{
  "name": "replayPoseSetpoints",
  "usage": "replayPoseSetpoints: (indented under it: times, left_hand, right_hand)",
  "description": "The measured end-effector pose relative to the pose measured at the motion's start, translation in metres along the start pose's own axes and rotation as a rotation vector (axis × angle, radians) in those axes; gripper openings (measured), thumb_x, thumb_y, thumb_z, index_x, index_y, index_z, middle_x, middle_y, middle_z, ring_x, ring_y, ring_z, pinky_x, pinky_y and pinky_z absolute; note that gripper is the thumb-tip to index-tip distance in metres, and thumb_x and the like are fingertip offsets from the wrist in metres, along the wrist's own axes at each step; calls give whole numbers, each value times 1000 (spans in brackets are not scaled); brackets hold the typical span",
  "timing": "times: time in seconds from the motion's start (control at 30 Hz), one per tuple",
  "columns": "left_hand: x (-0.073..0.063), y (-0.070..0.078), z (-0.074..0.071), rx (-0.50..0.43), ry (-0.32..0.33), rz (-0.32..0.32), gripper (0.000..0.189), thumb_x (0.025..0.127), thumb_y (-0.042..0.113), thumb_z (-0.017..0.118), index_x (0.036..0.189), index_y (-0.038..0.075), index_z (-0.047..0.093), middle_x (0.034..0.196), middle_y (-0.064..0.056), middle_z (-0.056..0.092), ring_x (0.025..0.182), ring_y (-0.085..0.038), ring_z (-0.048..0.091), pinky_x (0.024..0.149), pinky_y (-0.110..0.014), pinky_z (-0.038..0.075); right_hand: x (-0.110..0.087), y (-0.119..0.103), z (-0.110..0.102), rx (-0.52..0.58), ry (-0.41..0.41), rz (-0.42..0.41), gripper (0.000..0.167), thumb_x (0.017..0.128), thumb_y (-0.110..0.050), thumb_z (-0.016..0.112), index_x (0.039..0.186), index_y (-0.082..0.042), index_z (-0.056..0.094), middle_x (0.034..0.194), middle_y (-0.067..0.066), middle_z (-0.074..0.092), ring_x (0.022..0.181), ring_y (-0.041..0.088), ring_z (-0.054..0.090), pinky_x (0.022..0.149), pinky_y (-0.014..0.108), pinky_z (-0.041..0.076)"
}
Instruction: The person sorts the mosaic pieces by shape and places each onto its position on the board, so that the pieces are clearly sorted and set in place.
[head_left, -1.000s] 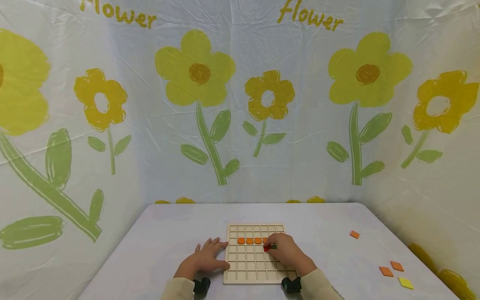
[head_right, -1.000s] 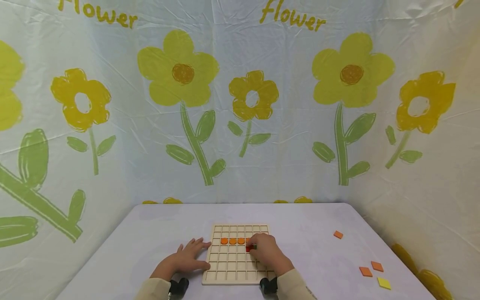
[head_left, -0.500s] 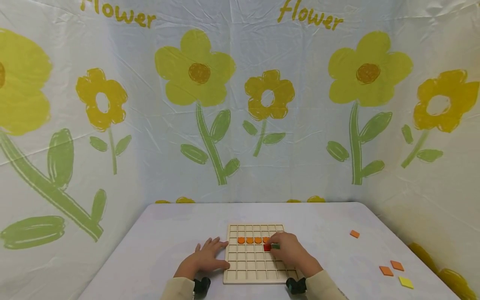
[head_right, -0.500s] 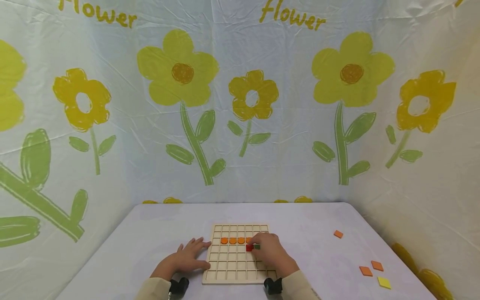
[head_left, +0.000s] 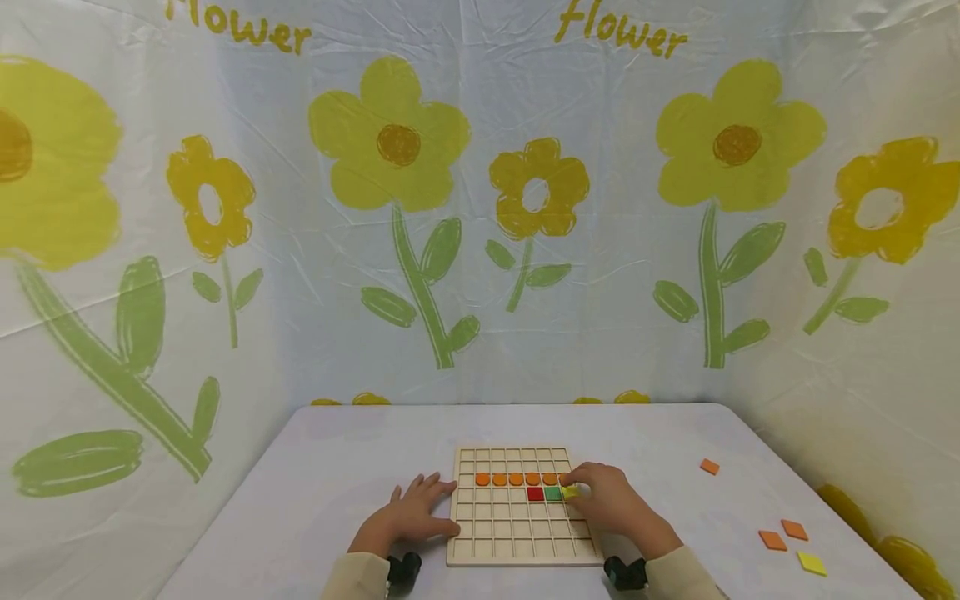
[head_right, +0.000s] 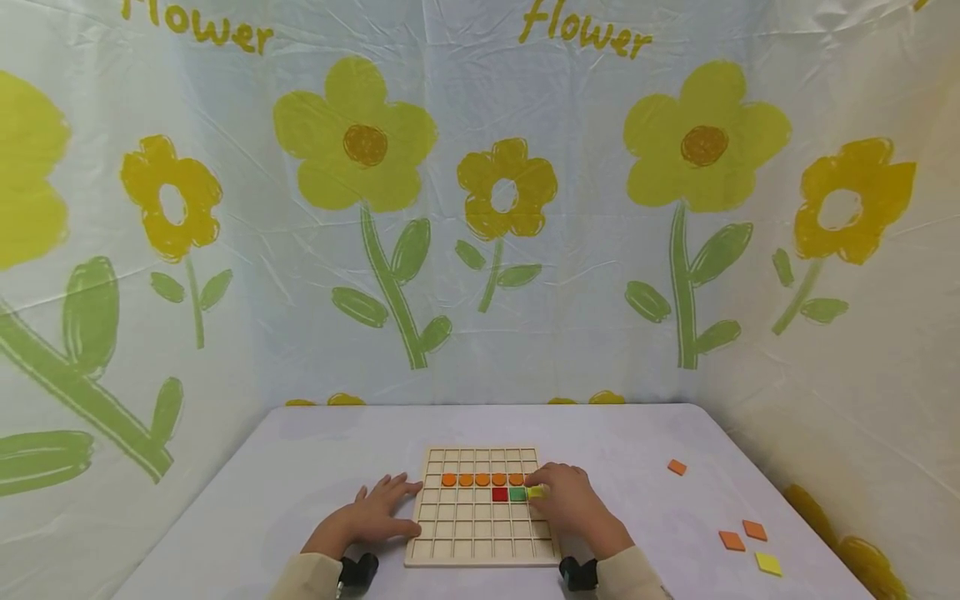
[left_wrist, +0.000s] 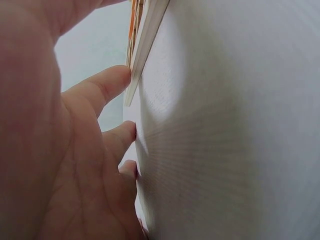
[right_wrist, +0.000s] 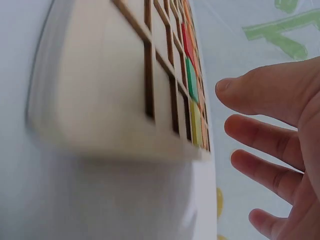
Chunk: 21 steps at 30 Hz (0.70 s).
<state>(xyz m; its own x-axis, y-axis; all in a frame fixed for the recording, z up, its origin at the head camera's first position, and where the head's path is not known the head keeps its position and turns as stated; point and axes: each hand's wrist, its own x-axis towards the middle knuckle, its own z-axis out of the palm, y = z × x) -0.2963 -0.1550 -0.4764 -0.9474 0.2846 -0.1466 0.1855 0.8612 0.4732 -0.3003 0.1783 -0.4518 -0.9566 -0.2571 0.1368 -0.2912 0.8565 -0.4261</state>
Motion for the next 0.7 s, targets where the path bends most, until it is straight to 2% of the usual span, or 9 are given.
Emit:
replayPoseSetpoints:
  times: [0.33, 0.7]
  left_hand:
    - [-3, 4, -2, -6, 1, -5, 75, 78, 53, 69, 141, 18, 49, 155, -14, 35, 145, -45, 21, 110, -73, 8]
    - [-4, 4, -1, -7, 16, 11, 74, 78, 52, 70, 141, 17, 50, 154, -15, 36, 145, -46, 22, 110, -73, 9]
  right_hand:
    - [-14, 28, -20, -58, 24, 19, 16, 81, -17, 75, 96, -20, 73, 106, -3, 68, 110, 28, 62, 97, 53, 46]
    - [-29, 59, -42, -102, 14, 69, 22, 81, -19, 76, 102, -19, 72, 111, 1, 67, 110, 32, 61, 94, 57, 47]
